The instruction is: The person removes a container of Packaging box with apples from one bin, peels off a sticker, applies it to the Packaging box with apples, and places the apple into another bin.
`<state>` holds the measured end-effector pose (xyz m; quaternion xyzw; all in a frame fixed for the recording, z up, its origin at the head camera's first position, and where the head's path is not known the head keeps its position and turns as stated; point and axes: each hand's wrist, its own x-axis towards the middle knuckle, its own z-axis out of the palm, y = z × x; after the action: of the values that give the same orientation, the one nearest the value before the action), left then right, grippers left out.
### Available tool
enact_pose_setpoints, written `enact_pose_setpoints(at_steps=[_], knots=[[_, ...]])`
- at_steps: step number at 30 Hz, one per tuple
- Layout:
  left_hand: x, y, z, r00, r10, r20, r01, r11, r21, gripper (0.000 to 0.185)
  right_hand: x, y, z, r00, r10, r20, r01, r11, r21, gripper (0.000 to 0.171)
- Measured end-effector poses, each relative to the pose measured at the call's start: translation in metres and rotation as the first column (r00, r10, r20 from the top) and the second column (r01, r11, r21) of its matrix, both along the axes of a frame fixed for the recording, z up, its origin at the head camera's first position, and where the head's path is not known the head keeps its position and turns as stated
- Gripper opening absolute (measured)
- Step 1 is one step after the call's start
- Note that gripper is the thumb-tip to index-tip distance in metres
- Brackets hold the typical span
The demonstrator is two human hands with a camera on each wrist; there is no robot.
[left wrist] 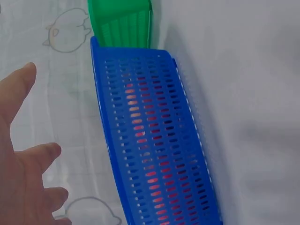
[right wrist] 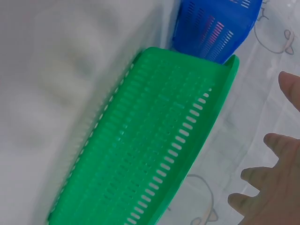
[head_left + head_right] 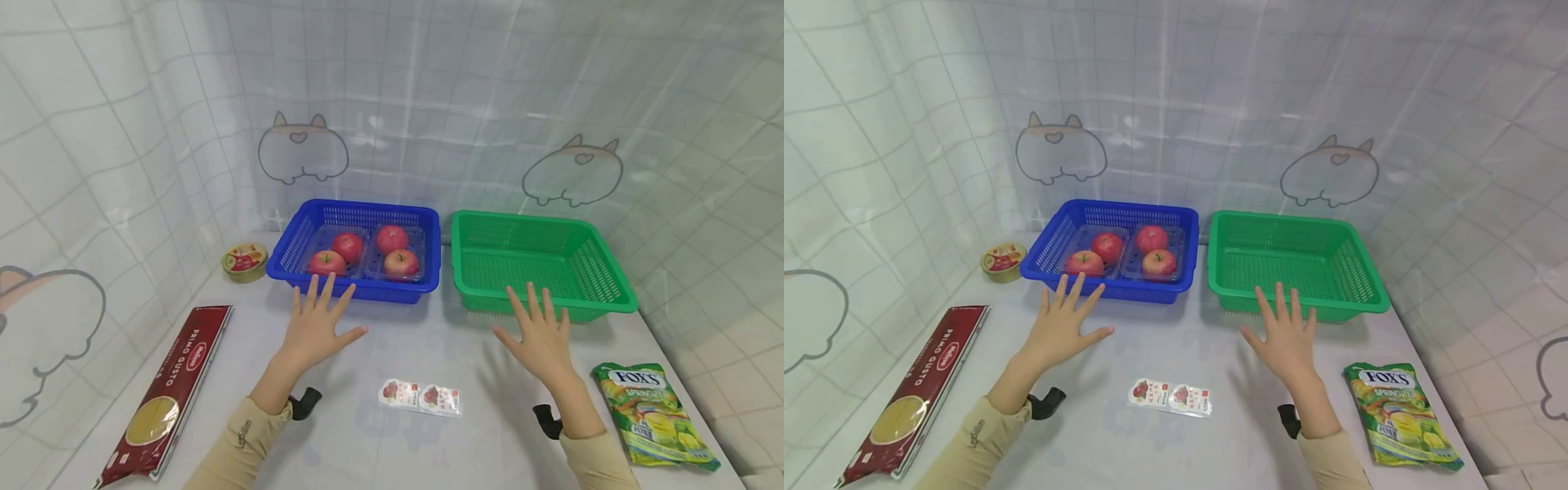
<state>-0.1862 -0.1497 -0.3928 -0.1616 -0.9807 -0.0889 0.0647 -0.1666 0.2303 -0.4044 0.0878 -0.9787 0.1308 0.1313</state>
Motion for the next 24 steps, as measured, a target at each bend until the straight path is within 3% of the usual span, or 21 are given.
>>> enact_pose_setpoints(at_steps=[12, 24], knots=[[-0.017, -0.014, 0.0, 0.997, 0.08, -0.018, -0.078, 0.993, 0.084, 0.085, -0.019, -0.02, 0.003, 0.999, 0.02, 0.038, -0.02, 1.0, -0.009, 0.077], [-0.033, -0.037, -0.003, 0.986, 0.163, 0.03, -0.166, 0.959, 0.229, 0.087, -0.032, -0.045, 0.006, 0.997, 0.068, 0.042, -0.066, 0.996, -0.053, 0.076]])
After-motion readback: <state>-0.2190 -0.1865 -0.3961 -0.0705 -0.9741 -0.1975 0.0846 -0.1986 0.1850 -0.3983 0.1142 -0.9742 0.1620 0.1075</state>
